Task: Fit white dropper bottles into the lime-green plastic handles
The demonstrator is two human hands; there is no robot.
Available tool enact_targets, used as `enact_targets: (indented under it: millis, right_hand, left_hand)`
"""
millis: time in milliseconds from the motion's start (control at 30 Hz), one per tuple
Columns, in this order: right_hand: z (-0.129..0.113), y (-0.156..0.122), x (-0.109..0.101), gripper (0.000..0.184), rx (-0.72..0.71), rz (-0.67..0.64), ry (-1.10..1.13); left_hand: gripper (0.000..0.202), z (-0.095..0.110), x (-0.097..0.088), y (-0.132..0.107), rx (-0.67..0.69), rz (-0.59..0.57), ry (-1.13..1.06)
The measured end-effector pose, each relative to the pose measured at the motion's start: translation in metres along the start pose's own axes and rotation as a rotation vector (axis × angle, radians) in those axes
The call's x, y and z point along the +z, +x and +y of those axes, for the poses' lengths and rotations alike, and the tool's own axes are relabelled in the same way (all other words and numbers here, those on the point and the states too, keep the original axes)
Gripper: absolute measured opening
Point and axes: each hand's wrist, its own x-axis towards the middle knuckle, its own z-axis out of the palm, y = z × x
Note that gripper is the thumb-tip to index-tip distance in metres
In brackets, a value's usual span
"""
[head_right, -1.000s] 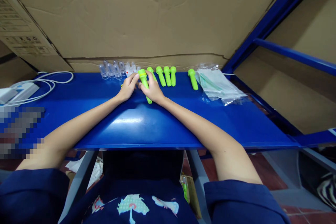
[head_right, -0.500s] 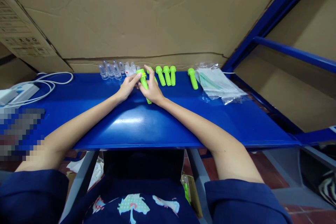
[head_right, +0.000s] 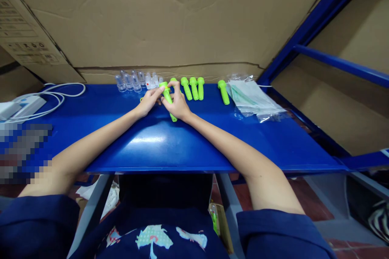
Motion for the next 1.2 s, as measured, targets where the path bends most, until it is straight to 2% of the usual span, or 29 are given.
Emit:
enact_targets:
  millis: [167, 367, 667, 833, 967, 1067, 1200]
  right_hand:
    - [-0.001, 0.001, -0.003, 0.046, 0.019, -0.008, 0.007]
    - [-0.002, 0.0, -0.003, 0.043, -0.014, -0.003, -0.019]
    - [0.0, -0.001, -0.002, 0.04, -0.041, 0.015, -0.029]
    - [0.003, 0.0, -0.005, 0.038, -0.087, -0.012, -0.082]
    - [0.002, 0.0, -0.006, 0.032, -0.147, -0.007, -0.102]
    - [0.001, -0.001, -0.005, 0.035, -0.075, -0.007, -0.012]
    - [0.0, -0.001, -0.003, 0.039, 0.011, -0.032, 0.042]
  left_hand:
    - [0.04, 0.0, 0.001, -0.001, -0.028, -0.008, -0.03]
    - [0.024, -0.002, 0.0, 0.0, -0.128, -0.002, -0.205]
    - [0.014, 0.015, 0.008, -0.001, -0.295, 0.03, -0.448]
    - [0.014, 0.021, 0.008, -0.002, -0.297, 0.017, -0.444]
    - [0.01, 0.015, 0.008, -0.002, -0.275, 0.009, -0.449]
    - [0.013, 0.007, 0.007, -0.002, -0.242, -0.032, -0.404]
    - [0.024, 0.002, 0.005, -0.004, -0.276, -0.08, -0.368]
